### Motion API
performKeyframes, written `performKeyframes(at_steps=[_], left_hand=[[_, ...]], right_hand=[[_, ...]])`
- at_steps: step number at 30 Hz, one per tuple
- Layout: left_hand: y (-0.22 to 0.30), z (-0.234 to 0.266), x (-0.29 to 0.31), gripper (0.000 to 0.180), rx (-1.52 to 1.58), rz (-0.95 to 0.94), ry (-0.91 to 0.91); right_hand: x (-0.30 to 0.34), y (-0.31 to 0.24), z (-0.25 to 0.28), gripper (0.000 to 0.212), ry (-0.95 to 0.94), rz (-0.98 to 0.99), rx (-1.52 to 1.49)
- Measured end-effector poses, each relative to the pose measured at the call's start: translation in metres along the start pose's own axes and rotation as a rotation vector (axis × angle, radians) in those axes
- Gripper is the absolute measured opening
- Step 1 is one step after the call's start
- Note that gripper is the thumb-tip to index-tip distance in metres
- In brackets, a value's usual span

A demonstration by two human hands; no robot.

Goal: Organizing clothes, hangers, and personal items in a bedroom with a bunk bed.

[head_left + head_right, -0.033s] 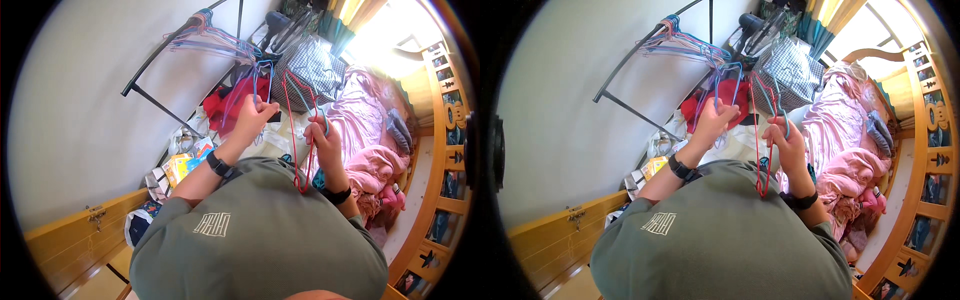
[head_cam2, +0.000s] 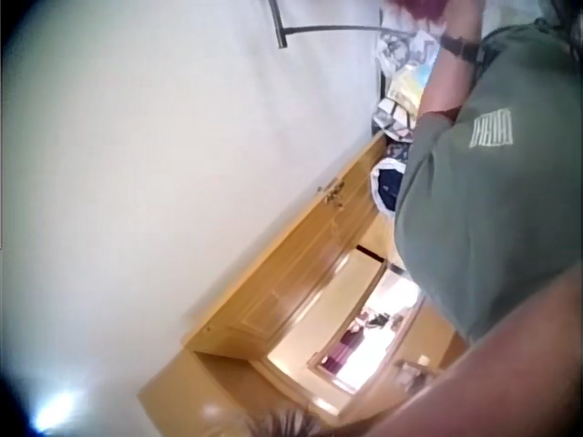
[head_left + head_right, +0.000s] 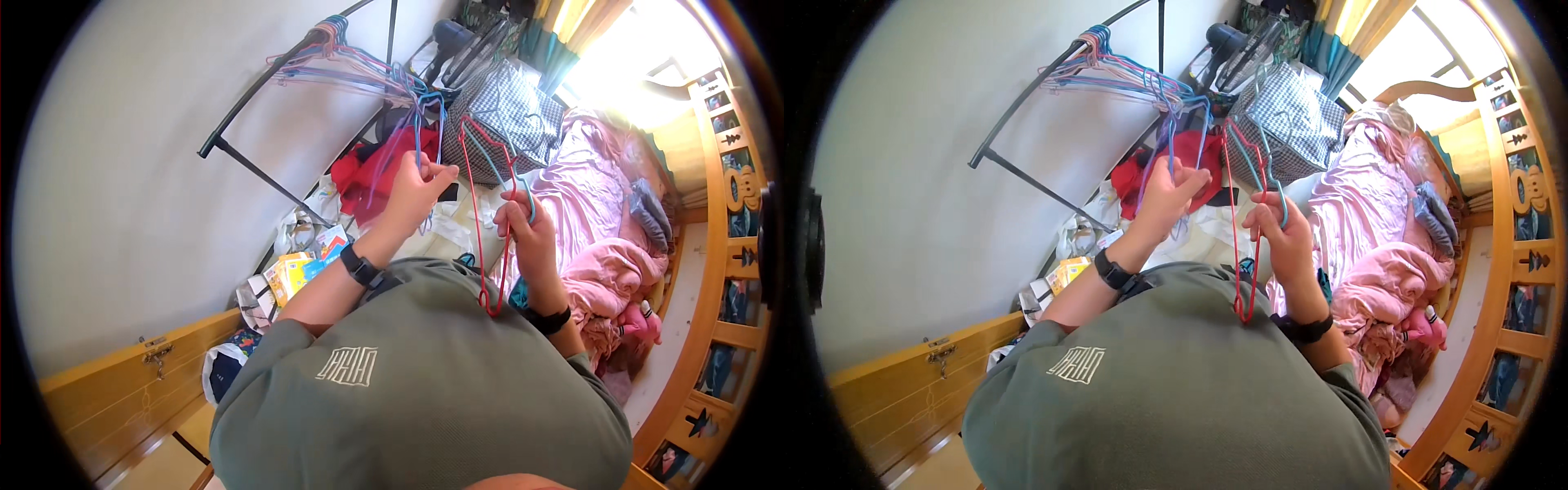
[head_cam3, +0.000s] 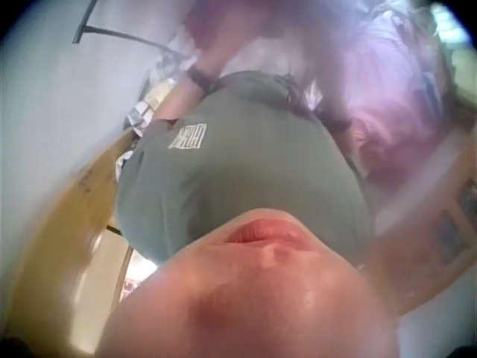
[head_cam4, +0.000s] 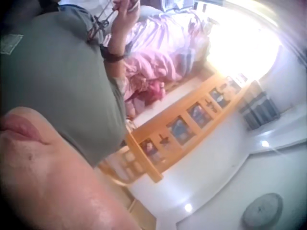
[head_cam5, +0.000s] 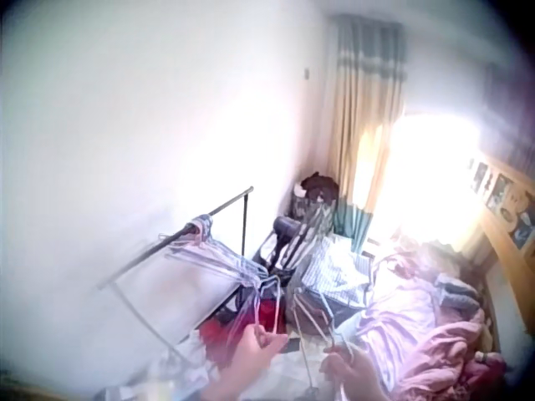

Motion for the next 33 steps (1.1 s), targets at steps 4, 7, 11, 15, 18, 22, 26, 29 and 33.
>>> performKeyframes(at_steps=[4,7,11,15,18,22,26,29,33], left_hand=[[0.042,-0.008,-0.022,0.043,-0.185,-0.214,0.078],[0.056,-0.023,-0.029,0.044,0.019,-0.323,-0.032],[0.080,-0.062,-0.005,0.050,0.115,-0.240,-0.216],[0.085,-0.073,0.001,0.043,-0.033,-0.199,-0.172],[0.083,-0.072,-0.005,0.033,0.094,-0.226,-0.150],[0.097,-0.051,-0.013,0.026,0.156,-0.223,-0.116],[0.099,-0.012,-0.036,0.023,0.024,-0.261,-0.092],[0.098,0.014,-0.049,0.021,0.043,-0.231,-0.133],[0.104,0.038,-0.050,0.021,-0.100,-0.218,-0.158]], right_hand=[[0.011,0.005,-0.005,0.025,0.038,0.058,0.025],[0.020,-0.003,-0.003,0.027,0.039,0.088,0.009],[0.028,0.005,-0.010,0.033,-0.098,0.023,0.073],[0.030,0.011,-0.011,0.036,-0.149,-0.013,0.066],[0.032,0.011,-0.007,0.041,-0.104,0.027,0.040],[0.040,0.004,0.047,0.050,0.064,0.231,0.197],[0.066,-0.050,0.084,0.053,0.197,0.457,0.524],[0.085,-0.096,0.115,0.058,0.313,0.784,0.654],[0.087,-0.143,0.145,0.047,0.284,0.872,0.044]])
Point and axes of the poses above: each hand's wrist, its own x-axis away from the middle knuckle, its own z-axis out of the back of the hand, y = z × x, the point moved 9 cm from there along -x, towards the middle knuckle, and after that the axes turned 5 degrees about -x, right-handed, at the moved point
